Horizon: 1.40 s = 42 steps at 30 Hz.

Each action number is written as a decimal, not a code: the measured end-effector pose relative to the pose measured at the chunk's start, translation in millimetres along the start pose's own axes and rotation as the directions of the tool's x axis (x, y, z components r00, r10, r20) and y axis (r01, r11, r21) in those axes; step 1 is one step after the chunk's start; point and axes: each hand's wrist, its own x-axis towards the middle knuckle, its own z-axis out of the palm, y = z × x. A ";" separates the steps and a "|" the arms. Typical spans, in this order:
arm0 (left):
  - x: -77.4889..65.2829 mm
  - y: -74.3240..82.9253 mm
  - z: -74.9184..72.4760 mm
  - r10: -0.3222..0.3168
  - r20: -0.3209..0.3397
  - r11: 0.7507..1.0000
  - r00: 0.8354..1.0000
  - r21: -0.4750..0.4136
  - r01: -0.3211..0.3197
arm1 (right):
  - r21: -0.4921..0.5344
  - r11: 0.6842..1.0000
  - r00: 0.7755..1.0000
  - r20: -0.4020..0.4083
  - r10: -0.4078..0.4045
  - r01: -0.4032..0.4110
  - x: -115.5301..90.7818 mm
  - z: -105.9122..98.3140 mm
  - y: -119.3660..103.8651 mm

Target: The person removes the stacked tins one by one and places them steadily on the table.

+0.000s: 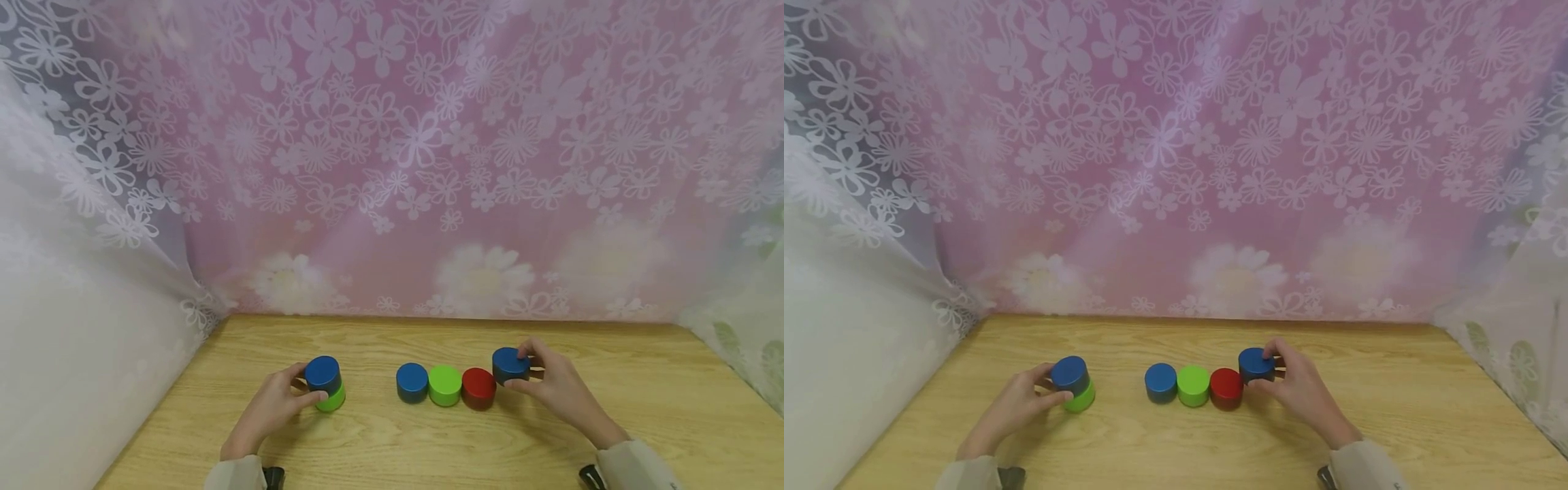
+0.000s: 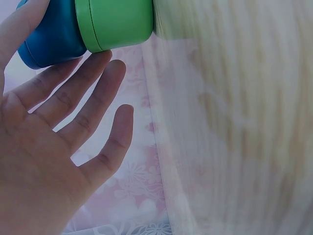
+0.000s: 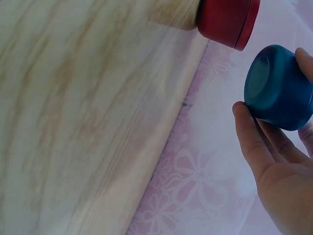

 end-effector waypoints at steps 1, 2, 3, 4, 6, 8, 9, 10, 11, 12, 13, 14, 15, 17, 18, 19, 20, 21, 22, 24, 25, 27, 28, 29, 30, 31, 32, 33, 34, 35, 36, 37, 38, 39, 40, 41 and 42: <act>-0.1 0.8 -0.2 0.004 0.001 1.000 1.000 -0.001 -0.004 | -0.006 1.000 1.000 0.000 -0.001 0.001 -0.6 -0.3 0.8; -0.3 1.4 -0.4 0.009 0.001 1.000 1.000 0.000 -0.009 | -0.010 1.000 1.000 -0.003 -0.011 0.011 -1.1 -0.6 1.6; -0.5 1.9 -0.6 0.011 0.002 1.000 1.000 0.001 -0.011 | -0.015 1.000 1.000 -0.005 -0.019 0.019 -1.6 -0.9 2.2; -0.7 2.6 -0.8 0.014 0.003 1.000 1.000 -0.001 -0.014 | -0.019 0.999 1.000 -0.007 -0.026 0.026 -2.0 -1.2 2.8; -1.3 3.4 -1.3 0.017 0.006 1.000 1.000 -0.001 -0.017 | -0.024 0.999 0.999 -0.007 -0.040 0.039 -2.9 -1.5 4.2; -1.6 3.2 -0.8 0.009 0.005 1.000 1.000 -0.002 -0.009 | -0.028 0.998 0.998 -0.007 -0.058 0.058 -3.6 -1.8 6.2; -1.7 3.2 -0.6 0.004 0.003 1.000 1.000 -0.002 -0.004 | -0.034 0.998 0.998 -0.006 -0.062 0.062 -4.0 -1.9 7.2; -1.8 3.2 -0.3 0.001 0.002 1.000 1.000 -0.003 -0.001 | -0.035 0.997 0.998 -0.003 -0.063 0.063 -4.4 -2.0 8.2; -1.9 2.8 -0.2 0.005 0.002 1.000 1.000 0.002 -0.005 | -0.037 0.997 0.998 -0.002 -0.063 0.062 -4.8 -2.1 8.9; -2.0 2.7 0.0 0.004 0.000 1.000 1.000 0.003 -0.004 | -0.042 0.997 0.998 0.000 -0.057 0.057 -5.2 -2.2 9.4; -2.0 2.5 0.1 0.006 -0.001 1.000 1.000 0.005 -0.006 | -0.046 0.998 0.999 0.004 -0.053 0.053 -5.4 -2.4 9.9; -2.0 2.0 0.3 0.009 0.000 1.000 1.000 0.007 -0.009 | -0.050 0.998 0.999 0.007 -0.049 0.049 -5.8 -2.5 10.3; -2.1 2.2 0.3 0.009 -0.002 1.000 1.000 0.007 -0.009 | -0.054 0.998 0.999 0.010 -0.042 0.042 -6.1 -2.6 10.8; -2.3 2.0 0.4 0.011 -0.002 1.000 1.000 0.008 -0.011 | -0.055 0.998 0.999 0.018 -0.032 0.033 -6.7 -2.8 11.4; -2.4 2.1 0.7 0.003 -0.004 1.000 1.000 0.004 -0.003 | -0.056 0.998 0.999 0.025 -0.025 0.027 -6.9 -2.8 11.9; -2.4 2.0 0.8 0.002 -0.006 1.000 1.000 0.004 -0.002 | -0.053 0.998 0.999 0.033 -0.019 0.021 -7.3 -2.9 12.4; -2.4 1.8 1.0 0.000 -0.007 1.000 1.000 0.003 0.000 | -0.050 0.999 0.999 0.041 -0.011 0.013 -7.6 -2.9 12.9; -2.5 1.9 1.1 -0.002 -0.009 1.000 1.000 0.003 0.002 | -0.049 0.999 0.999 0.050 0.000 0.003 -8.0 -2.9 13.4; -2.4 1.8 1.1 -0.001 -0.009 1.000 1.000 0.004 0.001 | -0.048 0.999 0.998 0.061 0.009 -0.006 -8.3 -3.0 13.9; -2.4 1.5 1.2 -0.002 -0.011 1.000 1.000 0.008 0.002 | -0.055 0.998 0.996 0.086 0.029 -0.025 -8.7 -3.1 15.1; -2.4 1.4 1.2 -0.001 -0.011 1.000 1.000 0.009 0.001 | -0.059 0.998 0.994 0.099 0.040 -0.034 -8.7 -3.2 15.6; -2.5 1.3 1.2 -0.001 -0.013 1.000 1.000 0.010 0.001 | -0.071 0.996 0.990 0.126 0.057 -0.048 -8.5 -3.6 16.6; -2.4 1.1 1.2 -0.001 -0.013 1.000 1.000 0.011 0.001 | -0.077 0.996 0.989 0.138 0.062 -0.051 -8.2 -3.8 17.1; -2.2 0.9 1.3 0.000 -0.013 1.000 1.000 0.012 0.000 | -0.083 0.995 0.987 0.149 0.066 -0.055 -8.0 -4.0 17.4; -2.1 0.8 1.3 0.001 -0.013 1.000 1.000 0.011 0.000 | -0.086 0.995 0.985 0.159 0.069 -0.056 -7.7 -4.2 17.8; -2.0 0.8 1.3 0.003 -0.013 1.000 1.000 0.011 -0.002 | -0.089 0.994 0.983 0.167 0.070 -0.056 -7.5 -4.4 17.9; -1.8 0.9 1.2 0.004 -0.013 1.000 1.000 0.010 -0.004 | -0.091 0.994 0.982 0.174 0.069 -0.054 -7.5 -4.5 18.0; -1.6 1.0 1.1 0.006 -0.013 1.000 1.000 0.011 -0.005 | -0.091 0.994 0.981 0.182 0.068 -0.052 -7.5 -4.6 17.9; -1.5 1.2 1.1 0.006 -0.014 1.000 1.000 0.010 -0.006 | -0.091 0.995 0.980 0.189 0.066 -0.049 -7.5 -4.8 18.0; -1.4 1.5 0.9 0.008 -0.013 1.000 1.000 0.011 -0.007 | -0.090 0.995 0.979 0.195 0.062 -0.046 -7.4 -4.9 18.0; -1.5 2.0 0.6 0.007 -0.014 1.000 1.000 0.012 -0.006 | -0.089 0.995 0.977 0.202 0.061 -0.043 -7.3 -5.0 18.0; -1.5 2.1 0.2 0.010 -0.014 1.000 1.000 0.015 -0.010 | -0.091 0.995 0.976 0.209 0.062 -0.044 -7.3 -5.0 18.0; -1.4 2.4 -0.1 0.013 -0.013 1.000 1.000 0.016 -0.013 | -0.092 0.995 0.974 0.217 0.059 -0.039 -7.2 -5.2 18.1; -1.4 2.6 -0.5 0.015 -0.011 1.000 1.000 0.018 -0.015 | -0.094 0.995 0.973 0.222 0.060 -0.040 -7.0 -5.2 18.2; -1.4 2.8 -0.8 0.018 -0.010 1.000 1.000 0.019 -0.018 | -0.098 0.994 0.972 0.225 0.062 -0.041 -6.8 -5.2 18.5; -1.4 2.9 -1.2 0.021 -0.009 1.000 1.000 0.019 -0.021 | -0.101 0.994 0.972 0.227 0.066 -0.044 -6.6 -5.1 18.5; -1.4 3.0 -1.4 0.023 -0.009 1.000 1.000 0.019 -0.023 | -0.104 0.993 0.971 0.229 0.071 -0.049 -6.5 -5.0 18.6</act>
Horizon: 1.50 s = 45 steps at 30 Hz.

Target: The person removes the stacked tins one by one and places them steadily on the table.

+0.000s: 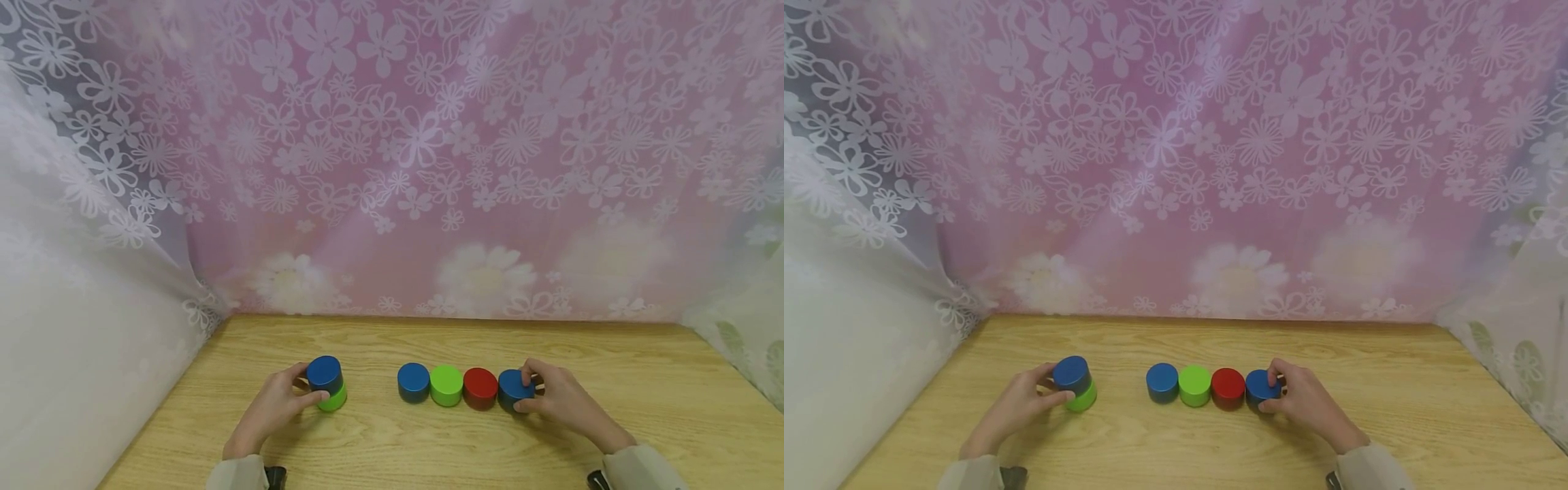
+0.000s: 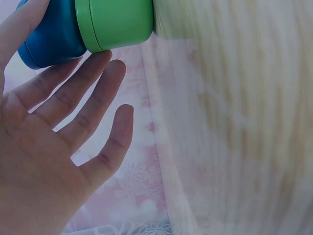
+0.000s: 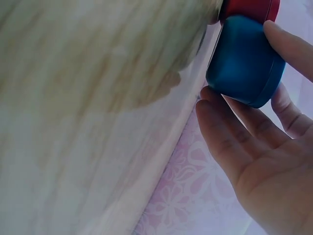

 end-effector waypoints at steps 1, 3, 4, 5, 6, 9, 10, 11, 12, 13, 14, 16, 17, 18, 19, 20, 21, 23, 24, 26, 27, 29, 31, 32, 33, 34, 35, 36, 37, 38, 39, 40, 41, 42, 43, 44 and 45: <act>0.1 -0.3 -0.1 0.003 0.001 1.000 1.000 0.001 -0.003 | -0.002 1.000 1.000 0.003 -0.001 0.001 0.1 0.0 0.1; 0.0 -0.3 -0.2 0.003 0.001 1.000 1.000 -0.001 -0.003 | 0.000 1.000 1.000 0.008 -0.001 0.001 0.2 0.3 0.5; 0.0 -0.6 -0.1 0.004 0.001 1.000 1.000 -0.001 -0.004 | -0.002 1.000 1.000 0.011 -0.003 0.003 0.2 0.4 0.6; 0.0 -0.9 -0.1 0.005 0.002 1.000 1.000 -0.002 -0.005 | -0.002 1.000 1.000 0.014 -0.006 0.006 0.1 0.4 0.8; 0.0 -1.0 -0.1 0.006 0.003 1.000 1.000 -0.002 -0.006 | -0.003 1.000 1.000 0.018 -0.007 0.007 0.2 0.3 1.1; -0.1 -1.2 0.1 0.006 0.006 1.000 1.000 -0.003 -0.006 | -0.002 1.000 1.000 0.030 -0.003 0.003 -0.1 0.0 1.4; -0.1 -1.1 0.1 0.007 0.007 1.000 1.000 -0.003 -0.007 | -0.001 1.000 0.999 0.035 -0.002 0.002 -0.2 -0.3 1.3; -0.1 -1.0 0.1 0.006 0.006 1.000 1.000 -0.004 -0.006 | 0.001 1.000 0.999 0.040 0.004 -0.004 -0.3 -0.6 1.1; -0.2 -0.7 0.1 0.004 0.006 1.000 1.000 -0.004 -0.004 | 0.001 1.000 0.999 0.043 0.009 -0.010 -0.5 -1.0 0.8; -0.2 -0.6 0.2 0.003 0.006 1.000 1.000 -0.005 -0.003 | 0.005 1.000 0.999 0.048 0.009 -0.009 -0.6 -1.5 0.4; -0.1 -0.4 0.2 0.003 0.004 1.000 1.000 -0.006 -0.003 | 0.006 1.000 0.999 0.050 0.006 -0.006 -0.6 -2.0 -0.1; -0.3 0.1 0.3 0.000 0.005 1.000 1.000 -0.005 0.000 | 0.013 1.000 0.999 0.045 0.003 -0.003 0.4 -3.6 -1.8; -0.4 0.2 0.4 -0.002 0.007 1.000 1.000 -0.007 0.002 | 0.018 1.000 0.999 0.039 0.005 -0.006 1.2 -4.5 -3.0; -0.4 0.2 0.6 -0.005 0.007 1.000 1.000 -0.005 0.005 | 0.024 1.000 1.000 0.029 -0.002 0.001 2.3 -5.5 -4.5; -0.2 0.1 0.7 -0.007 0.009 1.000 1.000 -0.005 0.007 | 0.029 1.000 1.000 0.017 -0.012 0.012 3.4 -6.4 -6.0; 0.0 0.1 0.8 -0.010 0.009 1.000 1.000 -0.004 0.010 | 0.035 0.999 1.000 0.005 -0.013 0.013 4.4 -7.2 -7.9; 0.1 0.1 1.0 -0.010 0.008 1.000 1.000 -0.001 0.010 | 0.041 0.999 1.000 -0.010 -0.019 0.020 5.7 -8.0 -9.7; 0.4 0.1 1.3 -0.011 0.004 1.000 1.000 0.004 0.011 | 0.052 0.998 0.999 -0.039 -0.034 0.036 8.3 -9.0 -13.7; 0.6 0.1 1.3 -0.011 0.002 1.000 1.000 0.006 0.011 | 0.058 0.997 0.998 -0.053 -0.044 0.047 9.5 -9.0 -15.8; 0.6 0.6 1.7 -0.015 -0.002 1.000 1.000 0.007 0.015 | 0.064 0.996 0.995 -0.086 -0.057 0.062 12.1 -8.4 -20.6; 0.6 0.8 1.9 -0.016 -0.003 1.000 1.000 0.009 0.016 | 0.060 0.995 0.992 -0.106 -0.069 0.076 13.8 -7.8 -22.8; 0.8 0.7 1.9 -0.018 -0.001 1.000 1.000 0.010 0.018 | 0.055 0.994 0.987 -0.140 -0.082 0.091 16.4 -6.0 -28.2; 0.7 1.0 1.8 -0.013 0.003 1.000 1.000 0.009 0.013 | 0.048 0.993 0.979 -0.177 -0.099 0.109 19.2 -3.7 -33.4; 0.7 0.9 1.4 -0.005 0.009 1.000 1.000 0.009 0.005 | 0.052 0.992 0.976 -0.190 -0.105 0.117 20.6 -2.5 -36.2; 0.5 0.9 0.9 0.003 0.015 1.000 1.000 0.009 -0.003 | 0.052 0.991 0.973 -0.203 -0.110 0.123 21.9 -1.1 -38.7; 0.4 0.7 0.5 0.011 0.022 1.000 1.000 0.008 -0.011 | 0.058 0.990 0.970 -0.214 -0.115 0.130 23.1 0.5 -41.3; 0.4 0.5 0.1 0.020 0.029 1.000 0.999 0.006 -0.020 | 0.064 0.988 0.966 -0.225 -0.124 0.141 24.4 1.9 -44.0; 0.3 0.3 -0.1 0.027 0.035 1.000 0.999 0.003 -0.027 | 0.071 0.986 0.963 -0.235 -0.130 0.150 25.7 3.4 -46.6; 0.2 -0.1 -0.4 0.033 0.041 0.999 0.999 0.001 -0.033 | 0.075 0.985 0.961 -0.244 -0.132 0.155 27.1 5.0 -49.5; 0.1 -0.7 -0.7 0.036 0.046 0.999 0.998 -0.001 -0.036 | 0.077 0.984 0.958 -0.251 -0.136 0.160 28.4 6.7 -52.4; 0.0 -1.1 -0.9 0.038 0.050 0.999 0.998 -0.003 -0.038 | 0.079 0.983 0.956 -0.257 -0.141 0.166 30.1 8.4 -55.2; -0.1 -1.7 -1.0 0.041 0.053 0.999 0.998 -0.003 -0.041 | 0.084 0.981 0.954 -0.262 -0.147 0.174 31.7 10.0 -58.2; -0.2 -2.1 -1.2 0.044 0.056 0.999 0.997 -0.002 -0.044 | 0.090 0.979 0.952 -0.266 -0.151 0.181 33.5 11.6 -61.2; -0.3 -2.4 -1.4 0.047 0.059 0.999 0.997 -0.001 -0.047 | 0.098 0.978 0.951 -0.269 -0.151 0.183 35.4 13.4 -64.2; -0.3 -2.8 -1.5 0.052 0.062 0.999 0.997 0.002 -0.052 | 0.109 0.976 0.951 -0.268 -0.152 0.186 37.5 15.2 -66.9; -0.4 -3.1 -1.5 0.056 0.064 0.998 0.996 0.004 -0.056 | 0.118 0.974 0.951 -0.266 -0.155 0.192 39.1 17.2 -69.2; -0.5 -3.3 -1.4 0.061 0.066 0.998 0.996 0.009 -0.061 | 0.130 0.972 0.951 -0.265 -0.159 0.198 40.7 19.3 -71.5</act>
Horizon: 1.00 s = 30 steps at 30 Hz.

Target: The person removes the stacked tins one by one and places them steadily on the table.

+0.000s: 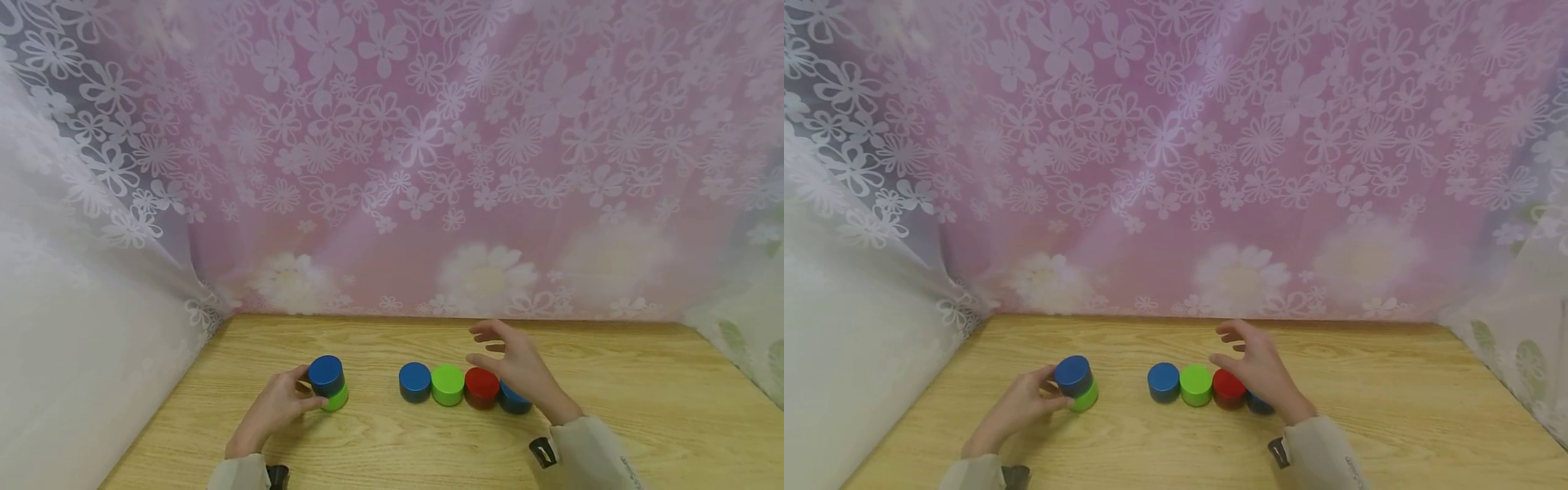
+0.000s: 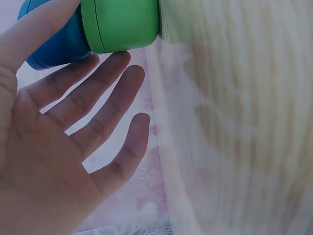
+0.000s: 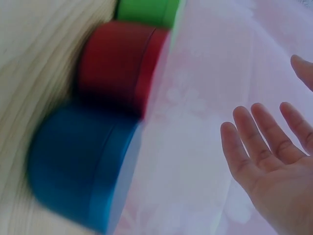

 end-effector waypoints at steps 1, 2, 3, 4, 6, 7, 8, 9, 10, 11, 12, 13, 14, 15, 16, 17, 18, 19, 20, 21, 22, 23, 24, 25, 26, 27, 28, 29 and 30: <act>0.1 -0.3 0.2 0.003 0.001 1.000 1.000 0.005 -0.003 | 0.008 1.000 1.000 0.002 -0.003 0.003 1.4 2.5 -1.7; 0.2 -0.5 0.3 0.006 0.002 1.000 1.000 0.009 -0.006 | 0.014 1.000 1.000 0.005 -0.004 0.004 2.7 4.9 -3.2; 0.3 -0.9 0.5 0.010 0.002 1.000 1.000 0.012 -0.010 | 0.019 1.000 1.000 0.007 -0.006 0.006 3.8 7.3 -4.4; 0.3 -1.3 0.6 0.014 0.004 1.000 1.000 0.015 -0.014 | 0.024 1.000 1.000 0.010 -0.008 0.008 4.8 9.5 -5.4; 0.3 -2.6 0.5 0.019 0.011 1.000 1.000 0.017 -0.019 | 0.031 0.999 1.000 0.008 -0.012 0.012 6.5 13.8 -7.3; 0.3 -3.4 0.4 0.026 0.018 1.000 1.000 0.015 -0.026 | 0.038 0.999 1.000 0.008 -0.011 0.011 7.3 15.7 -8.2; 0.2 -4.3 0.2 0.034 0.023 0.999 0.999 0.014 -0.034 | 0.046 0.999 1.000 0.008 -0.009 0.009 8.0 17.6 -9.2; 0.2 -5.2 -0.1 0.043 0.030 0.999 0.999 0.013 -0.043 | 0.056 0.998 1.000 0.009 -0.009 0.009 8.7 19.5 -10.0; 0.1 -6.0 -0.2 0.050 0.037 0.999 0.998 0.014 -0.050 | 0.062 0.998 1.000 0.012 -0.009 0.008 9.2 21.4 -10.8; 0.1 -6.9 -0.3 0.057 0.044 0.998 0.997 0.014 -0.058 | 0.069 0.998 1.000 0.016 -0.012 0.011 9.8 23.3 -11.7; 0.0 -7.7 -0.2 0.067 0.050 0.998 0.997 0.015 -0.068 | 0.078 0.997 1.000 0.020 -0.015 0.013 10.3 25.3 -12.4; 0.0 -8.5 -0.1 0.076 0.053 0.997 0.996 0.018 -0.077 | 0.084 0.996 1.000 0.025 -0.018 0.016 10.7 27.3 -13.1; 0.1 -9.0 0.1 0.078 0.058 0.997 0.995 0.017 -0.079 | 0.088 0.996 0.999 0.030 -0.021 0.018 11.1 29.3 -13.6; 0.1 -9.4 0.4 0.081 0.062 0.996 0.995 0.017 -0.082 | 0.094 0.995 0.999 0.036 -0.023 0.020 11.7 31.2 -14.0; 0.1 -9.9 0.6 0.080 0.066 0.997 0.995 0.015 -0.082 | 0.100 0.995 0.999 0.041 -0.023 0.019 12.3 33.2 -14.4; 0.2 -10.2 0.8 0.078 0.070 0.997 0.995 0.011 -0.078 | 0.109 0.994 0.999 0.047 -0.024 0.018 13.0 35.1 -14.9; 0.3 -10.5 0.9 0.074 0.073 0.997 0.995 0.008 -0.075 | 0.116 0.993 0.998 0.053 -0.022 0.016 13.8 37.0 -15.5; 0.5 -10.8 1.0 0.068 0.075 0.998 0.995 0.005 -0.069 | 0.121 0.993 0.998 0.058 -0.020 0.013 14.5 38.8 -16.1; 0.5 -10.9 1.1 0.060 0.078 0.998 0.995 0.000 -0.060 | 0.128 0.992 0.998 0.062 -0.019 0.011 15.3 40.7 -16.7; 0.5 -11.2 1.2 0.056 0.079 0.998 0.995 -0.002 -0.056 | 0.134 0.991 0.997 0.067 -0.022 0.012 16.0 42.5 -17.3; 0.7 -11.5 1.2 0.053 0.080 0.999 0.995 -0.004 -0.053 | 0.138 0.990 0.997 0.072 -0.023 0.013 16.7 44.5 -17.8; 0.8 -11.9 1.2 0.050 0.080 0.999 0.996 -0.006 -0.050 | 0.141 0.990 0.997 0.076 -0.027 0.016 17.5 46.6 -18.3; 0.9 -12.4 1.2 0.049 0.081 0.999 0.996 -0.007 -0.048 | 0.143 0.989 0.996 0.080 -0.032 0.020 18.1 48.7 -18.7; 1.0 -12.6 1.1 0.048 0.082 0.999 0.995 -0.012 -0.048 | 0.146 0.989 0.996 0.085 -0.033 0.021 18.7 50.7 -19.2; 1.1 -12.9 1.0 0.050 0.084 0.999 0.995 -0.016 -0.048 | 0.148 0.989 0.995 0.091 -0.036 0.022 19.2 52.8 -19.7; 1.2 -13.3 1.0 0.053 0.086 0.999 0.995 -0.018 -0.051 | 0.149 0.989 0.994 0.100 -0.038 0.023 19.6 54.9 -20.3; 1.3 -13.5 0.9 0.057 0.088 0.998 0.995 -0.020 -0.056 | 0.152 0.988 0.994 0.108 -0.035 0.018 19.9 57.0 -20.9; 1.3 -13.7 0.8 0.059 0.090 0.998 0.994 -0.023 -0.057 | 0.155 0.988 0.993 0.115 -0.038 0.020 20.2 59.0 -21.6; 1.4 -13.7 0.7 0.062 0.092 0.998 0.994 -0.025 -0.060 | 0.160 0.987 0.992 0.121 -0.040 0.020 20.4 61.0 -22.1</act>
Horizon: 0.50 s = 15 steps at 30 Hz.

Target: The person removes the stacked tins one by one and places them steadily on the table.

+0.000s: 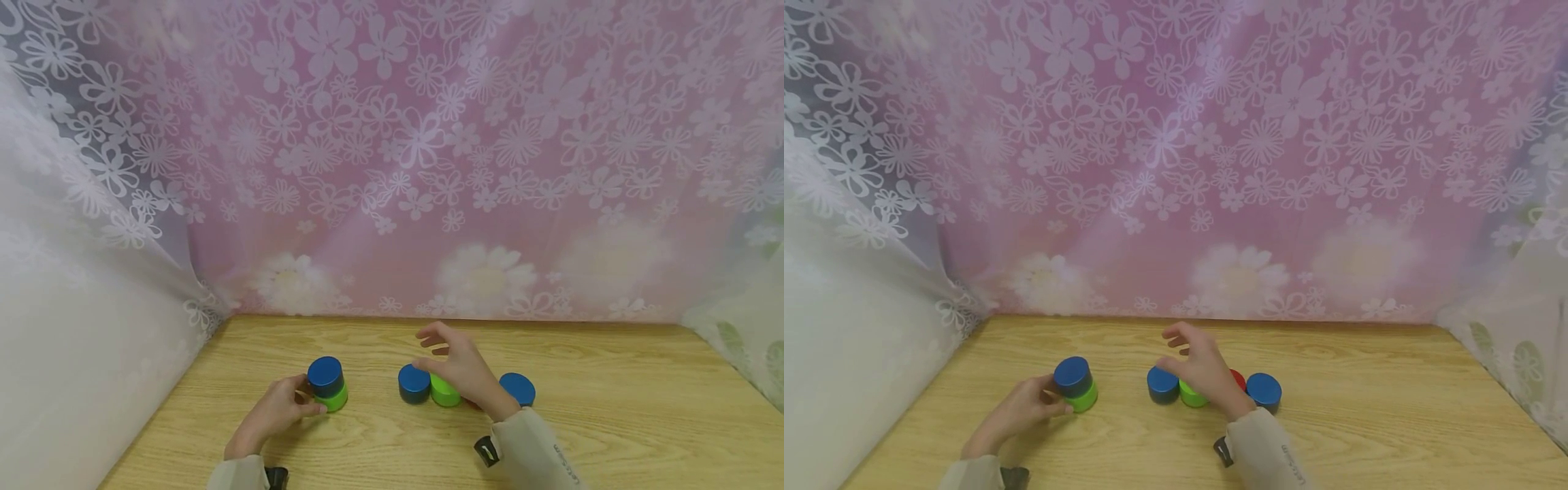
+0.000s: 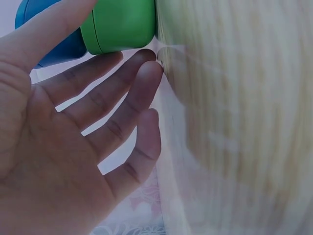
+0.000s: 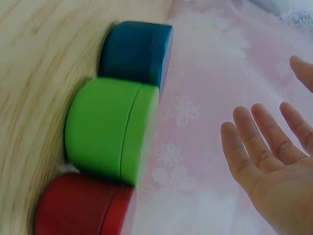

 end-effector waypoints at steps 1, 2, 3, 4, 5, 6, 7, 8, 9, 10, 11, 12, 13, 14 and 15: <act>0.1 0.0 0.0 0.004 0.001 1.000 1.000 -0.001 -0.004 | 0.002 1.000 1.000 0.005 0.000 0.000 0.4 1.8 -0.2; 0.1 -0.1 0.0 0.004 0.002 1.000 1.000 -0.002 -0.004 | 0.004 1.000 1.000 0.010 -0.005 0.005 0.8 3.7 -0.1; 0.0 0.0 0.1 0.002 0.001 1.000 1.000 -0.003 -0.002 | 0.009 1.000 1.000 0.014 -0.005 0.005 1.1 5.4 -0.1; 0.0 0.0 0.1 -0.001 0.001 1.000 1.000 -0.002 0.001 | 0.013 1.000 1.000 0.018 -0.009 0.008 1.5 7.0 -0.2; -0.2 0.1 0.0 -0.007 0.001 1.000 1.000 -0.004 0.007 | 0.016 1.000 1.000 0.021 -0.013 0.013 2.0 8.7 -0.3; -0.2 0.2 -0.1 -0.012 0.000 1.000 1.000 -0.004 0.012 | 0.020 1.000 1.000 0.023 -0.016 0.015 2.4 10.2 -0.4; -0.1 0.2 0.0 -0.016 0.001 1.000 1.000 -0.005 0.016 | 0.025 1.000 0.999 0.029 -0.018 0.018 2.9 11.7 -0.5; -0.1 0.3 0.1 -0.023 0.002 1.000 1.000 -0.009 0.023 | 0.031 0.999 0.999 0.034 -0.021 0.020 3.3 13.1 -0.9; -0.1 0.3 0.1 -0.025 0.002 1.000 1.000 -0.011 0.025 | 0.035 0.999 0.999 0.038 -0.022 0.020 3.8 14.5 -1.4; 0.0 0.4 0.0 -0.027 0.005 1.000 1.000 -0.013 0.027 | 0.040 0.999 0.999 0.041 -0.023 0.022 4.2 16.0 -1.9; 0.1 0.4 -0.1 -0.029 0.007 0.999 1.000 -0.016 0.029 | 0.041 0.999 0.999 0.044 -0.026 0.024 4.7 17.3 -2.5; 0.1 0.5 -0.1 -0.028 0.010 0.999 1.000 -0.017 0.028 | 0.042 0.999 0.999 0.046 -0.027 0.025 5.3 18.8 -3.3; 0.1 0.6 -0.2 -0.027 0.011 0.999 1.000 -0.018 0.027 | 0.041 0.999 0.998 0.049 -0.026 0.024 5.9 20.5 -3.7; 0.1 0.7 -0.2 -0.026 0.012 1.000 1.000 -0.017 0.026 | 0.039 0.999 0.998 0.051 -0.029 0.027 6.3 21.9 -4.5; 0.2 0.7 -0.1 -0.022 0.013 1.000 1.000 -0.014 0.022 | 0.038 0.999 0.998 0.054 -0.028 0.026 6.8 23.5 -4.7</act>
